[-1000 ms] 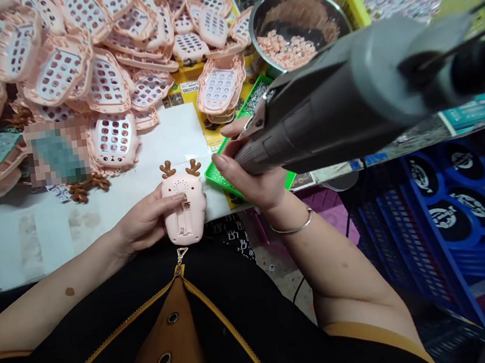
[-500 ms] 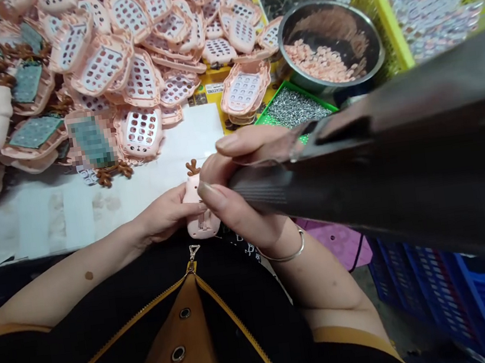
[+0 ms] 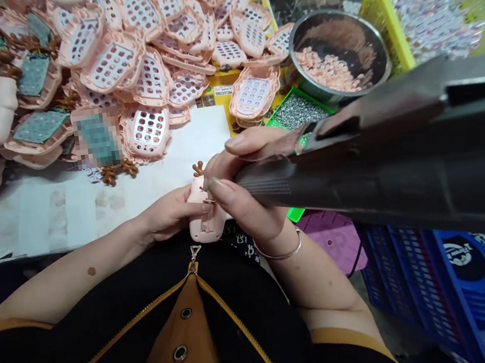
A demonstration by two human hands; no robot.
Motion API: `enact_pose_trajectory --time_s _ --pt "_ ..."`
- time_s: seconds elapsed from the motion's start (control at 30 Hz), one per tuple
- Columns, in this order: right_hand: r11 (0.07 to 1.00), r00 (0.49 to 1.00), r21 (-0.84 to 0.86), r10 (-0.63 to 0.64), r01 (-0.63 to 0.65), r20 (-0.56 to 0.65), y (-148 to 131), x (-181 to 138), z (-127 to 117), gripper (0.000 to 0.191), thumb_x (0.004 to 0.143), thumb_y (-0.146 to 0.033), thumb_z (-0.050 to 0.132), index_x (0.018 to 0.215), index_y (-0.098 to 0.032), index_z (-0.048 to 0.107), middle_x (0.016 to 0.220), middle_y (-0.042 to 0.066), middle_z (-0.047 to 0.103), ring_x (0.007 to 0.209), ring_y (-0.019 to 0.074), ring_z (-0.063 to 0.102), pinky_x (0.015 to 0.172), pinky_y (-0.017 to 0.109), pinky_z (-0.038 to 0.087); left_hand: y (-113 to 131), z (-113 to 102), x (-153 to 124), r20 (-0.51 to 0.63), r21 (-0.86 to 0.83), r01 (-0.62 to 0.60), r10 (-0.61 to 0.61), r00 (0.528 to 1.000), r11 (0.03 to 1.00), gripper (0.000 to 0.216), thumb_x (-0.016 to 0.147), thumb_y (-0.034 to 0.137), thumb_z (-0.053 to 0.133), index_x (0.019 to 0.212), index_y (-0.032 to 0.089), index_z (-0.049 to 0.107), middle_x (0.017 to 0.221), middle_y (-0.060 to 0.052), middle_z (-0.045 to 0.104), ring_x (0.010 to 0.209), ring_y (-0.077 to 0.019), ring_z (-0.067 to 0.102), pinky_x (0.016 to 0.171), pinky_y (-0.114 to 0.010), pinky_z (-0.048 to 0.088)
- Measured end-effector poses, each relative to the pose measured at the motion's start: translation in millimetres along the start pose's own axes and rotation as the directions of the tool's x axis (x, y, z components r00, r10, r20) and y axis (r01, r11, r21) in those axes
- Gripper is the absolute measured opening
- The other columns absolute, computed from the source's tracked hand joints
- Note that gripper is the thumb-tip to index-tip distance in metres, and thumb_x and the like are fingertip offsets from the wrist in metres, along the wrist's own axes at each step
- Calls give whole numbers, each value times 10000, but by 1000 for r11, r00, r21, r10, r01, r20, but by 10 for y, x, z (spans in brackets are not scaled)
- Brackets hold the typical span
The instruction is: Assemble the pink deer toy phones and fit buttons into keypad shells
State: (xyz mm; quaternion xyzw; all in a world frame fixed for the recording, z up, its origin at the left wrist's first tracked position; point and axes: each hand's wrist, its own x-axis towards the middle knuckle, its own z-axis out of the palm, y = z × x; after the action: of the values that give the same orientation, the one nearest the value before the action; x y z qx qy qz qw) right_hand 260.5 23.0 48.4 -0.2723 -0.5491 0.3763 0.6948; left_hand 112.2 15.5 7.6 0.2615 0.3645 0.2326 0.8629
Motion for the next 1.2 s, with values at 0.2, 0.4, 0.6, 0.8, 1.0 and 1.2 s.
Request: enact_pose_trajectory --time_s 0.2,0.4,0.6,0.8,1.0,1.2 --pt "993 998 99 -64 67 -24 27 21 97 316 776 -377 772 975 -368 526 501 -125 463 340 112 391 397 312 461 7 -17 -1 23 -27 15 -15 1000 1000 416 589 249 915 896 134 660 821 -17 678 763 -148 614 771 -300 460" --pt "992 994 65 -106 107 -30 67 50 102 289 816 -445 745 989 -385 522 492 -129 410 324 113 345 365 306 413 -1 -33 7 36 -55 20 -18 999 998 383 604 222 911 891 138 671 835 -19 689 767 -148 628 778 -296 462" --pt "999 999 43 -28 27 20 124 12 9 257 795 -426 760 907 -350 542 507 -119 456 347 107 393 404 304 445 -20 -35 9 49 -42 7 -5 999 999 417 607 242 921 932 140 680 860 -26 709 786 -154 646 792 -303 476" --pt "997 985 -36 78 -74 154 279 20 -54 348 742 -513 792 892 -331 536 463 -107 441 347 135 421 351 319 403 -30 -49 14 50 22 -15 14 999 1000 361 646 345 904 851 134 695 767 -40 708 720 -162 643 736 -302 486" --pt "997 953 59 30 -50 303 328 53 -81 252 791 -364 762 963 -312 585 563 -105 549 379 117 497 368 275 451 -30 -46 3 59 68 -48 44 997 997 303 653 332 889 794 145 697 718 -31 702 710 -171 638 767 -321 484" --pt "993 905 117 -43 -7 423 348 41 -79 218 801 -267 719 968 -297 583 565 -113 560 366 102 477 373 252 448 -38 -45 -1 30 65 -59 58 998 996 244 639 226 873 809 140 722 758 -36 717 739 -177 642 781 -325 479"
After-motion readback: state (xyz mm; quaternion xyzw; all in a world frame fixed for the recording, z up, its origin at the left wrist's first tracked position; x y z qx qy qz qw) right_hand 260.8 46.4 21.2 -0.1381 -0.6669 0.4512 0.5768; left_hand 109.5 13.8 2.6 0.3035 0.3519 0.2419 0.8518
